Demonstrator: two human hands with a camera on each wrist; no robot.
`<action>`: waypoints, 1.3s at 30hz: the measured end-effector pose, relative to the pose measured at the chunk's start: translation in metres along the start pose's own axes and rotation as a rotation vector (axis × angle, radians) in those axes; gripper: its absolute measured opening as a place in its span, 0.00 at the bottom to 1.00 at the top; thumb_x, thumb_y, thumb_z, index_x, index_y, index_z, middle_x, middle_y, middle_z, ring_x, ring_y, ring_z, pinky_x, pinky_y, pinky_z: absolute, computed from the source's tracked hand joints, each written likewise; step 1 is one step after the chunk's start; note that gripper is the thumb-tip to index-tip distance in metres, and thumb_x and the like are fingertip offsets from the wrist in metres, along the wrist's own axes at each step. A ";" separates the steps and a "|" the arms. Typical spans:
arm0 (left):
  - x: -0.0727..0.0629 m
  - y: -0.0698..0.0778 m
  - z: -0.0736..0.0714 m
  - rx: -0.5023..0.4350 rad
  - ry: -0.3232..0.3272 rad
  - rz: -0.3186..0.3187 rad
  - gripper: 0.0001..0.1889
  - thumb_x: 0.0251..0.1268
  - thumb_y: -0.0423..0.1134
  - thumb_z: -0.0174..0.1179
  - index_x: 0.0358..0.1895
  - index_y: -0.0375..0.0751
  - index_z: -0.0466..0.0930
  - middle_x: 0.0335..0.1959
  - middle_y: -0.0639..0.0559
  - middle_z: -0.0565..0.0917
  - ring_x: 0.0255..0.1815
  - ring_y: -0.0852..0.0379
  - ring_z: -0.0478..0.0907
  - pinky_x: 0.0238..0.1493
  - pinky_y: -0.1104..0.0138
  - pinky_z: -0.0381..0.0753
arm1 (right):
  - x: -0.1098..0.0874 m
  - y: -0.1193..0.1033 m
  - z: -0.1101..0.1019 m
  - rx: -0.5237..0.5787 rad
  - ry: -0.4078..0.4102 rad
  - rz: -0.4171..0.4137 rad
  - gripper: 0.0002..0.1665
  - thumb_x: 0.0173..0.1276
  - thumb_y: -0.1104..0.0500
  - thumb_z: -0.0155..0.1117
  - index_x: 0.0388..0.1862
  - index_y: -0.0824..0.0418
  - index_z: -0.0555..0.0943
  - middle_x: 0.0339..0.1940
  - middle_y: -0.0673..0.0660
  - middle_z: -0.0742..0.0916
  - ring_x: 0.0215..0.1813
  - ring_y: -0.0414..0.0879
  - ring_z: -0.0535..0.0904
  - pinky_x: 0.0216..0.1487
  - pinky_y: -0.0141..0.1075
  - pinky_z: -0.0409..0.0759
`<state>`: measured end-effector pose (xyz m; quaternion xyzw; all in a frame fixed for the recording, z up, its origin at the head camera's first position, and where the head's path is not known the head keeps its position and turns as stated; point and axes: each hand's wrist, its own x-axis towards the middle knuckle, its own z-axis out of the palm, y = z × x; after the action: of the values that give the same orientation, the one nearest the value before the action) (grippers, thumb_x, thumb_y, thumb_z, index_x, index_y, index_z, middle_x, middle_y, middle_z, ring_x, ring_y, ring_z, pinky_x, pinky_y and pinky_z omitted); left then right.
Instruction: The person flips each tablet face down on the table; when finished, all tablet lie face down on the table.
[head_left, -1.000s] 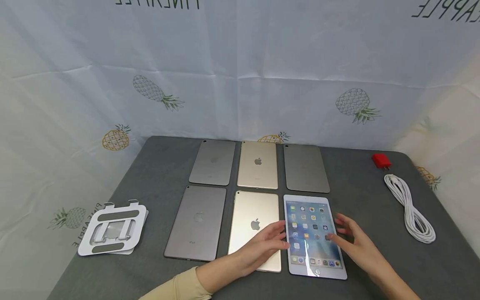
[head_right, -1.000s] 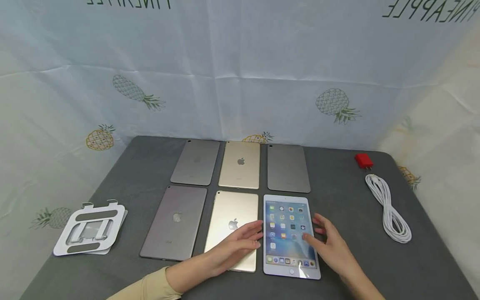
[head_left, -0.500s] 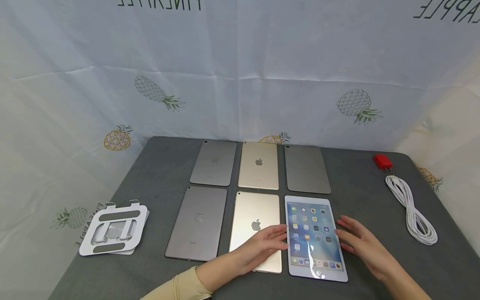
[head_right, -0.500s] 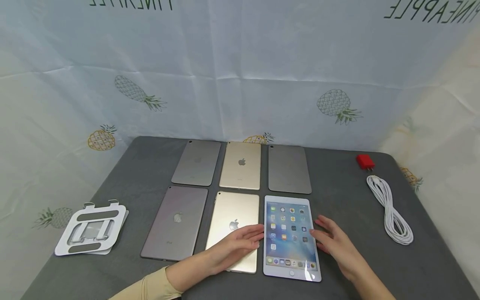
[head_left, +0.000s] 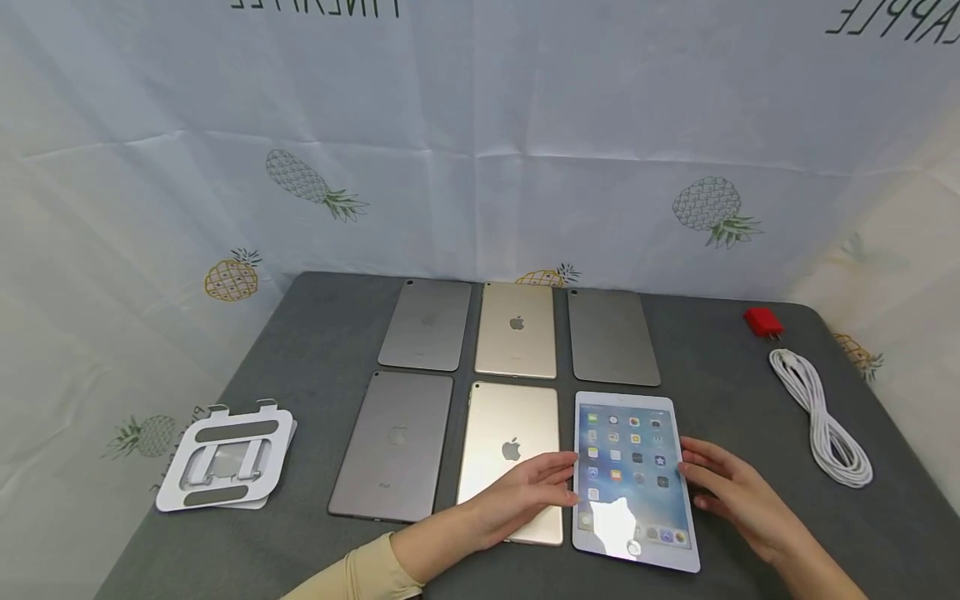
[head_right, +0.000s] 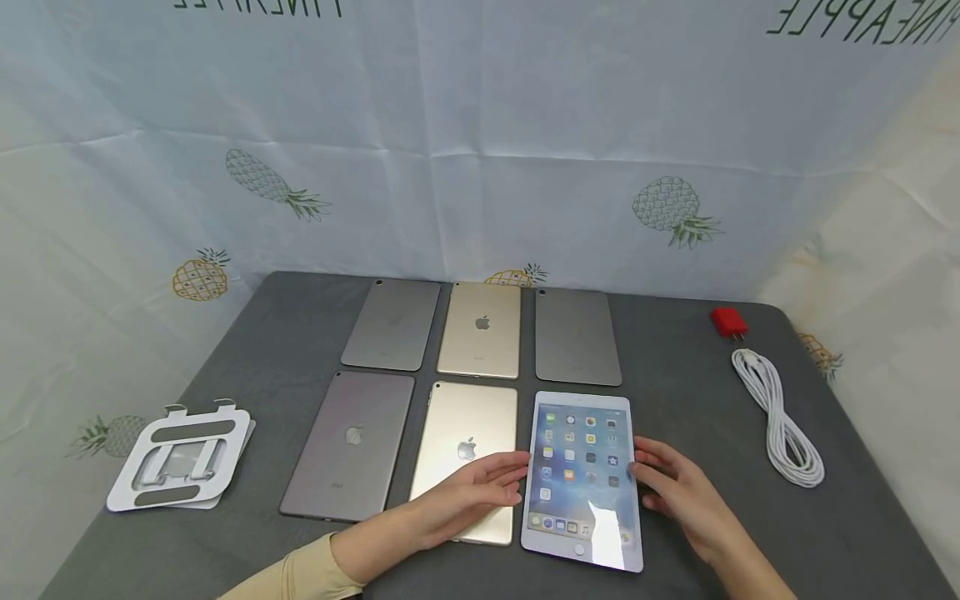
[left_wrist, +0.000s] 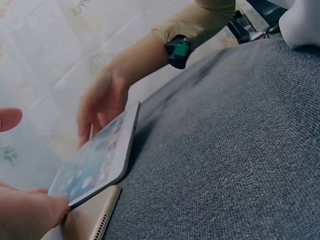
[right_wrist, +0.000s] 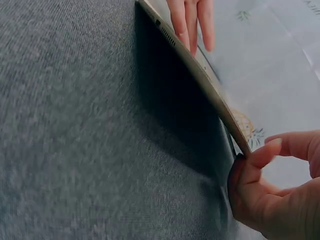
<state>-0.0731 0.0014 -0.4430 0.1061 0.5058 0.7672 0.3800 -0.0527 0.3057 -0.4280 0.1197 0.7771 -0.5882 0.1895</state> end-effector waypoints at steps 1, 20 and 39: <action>0.000 0.000 0.000 0.007 -0.004 0.003 0.36 0.60 0.31 0.59 0.72 0.27 0.57 0.73 0.37 0.60 0.75 0.43 0.54 0.73 0.54 0.52 | 0.000 -0.001 0.001 -0.014 0.004 -0.005 0.40 0.75 0.56 0.56 0.75 0.70 0.51 0.57 0.59 0.74 0.41 0.38 0.76 0.38 0.34 0.78; 0.008 -0.001 0.006 0.072 -0.051 -0.035 0.28 0.64 0.28 0.57 0.69 0.30 0.65 0.70 0.41 0.67 0.73 0.47 0.61 0.70 0.59 0.61 | -0.014 -0.039 0.018 -0.359 0.220 -0.263 0.39 0.67 0.58 0.66 0.72 0.64 0.60 0.37 0.59 0.83 0.18 0.46 0.77 0.17 0.39 0.77; 0.022 0.021 0.027 -0.002 -0.007 0.115 0.24 0.75 0.39 0.51 0.70 0.34 0.65 0.65 0.43 0.71 0.64 0.48 0.72 0.57 0.55 0.77 | -0.018 -0.072 0.057 -0.336 0.075 -0.398 0.37 0.71 0.52 0.62 0.75 0.56 0.61 0.34 0.56 0.80 0.17 0.45 0.78 0.21 0.39 0.79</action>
<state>-0.0836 0.0317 -0.4174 0.1374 0.4965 0.7880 0.3372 -0.0570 0.2312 -0.3715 -0.0468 0.8786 -0.4716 0.0582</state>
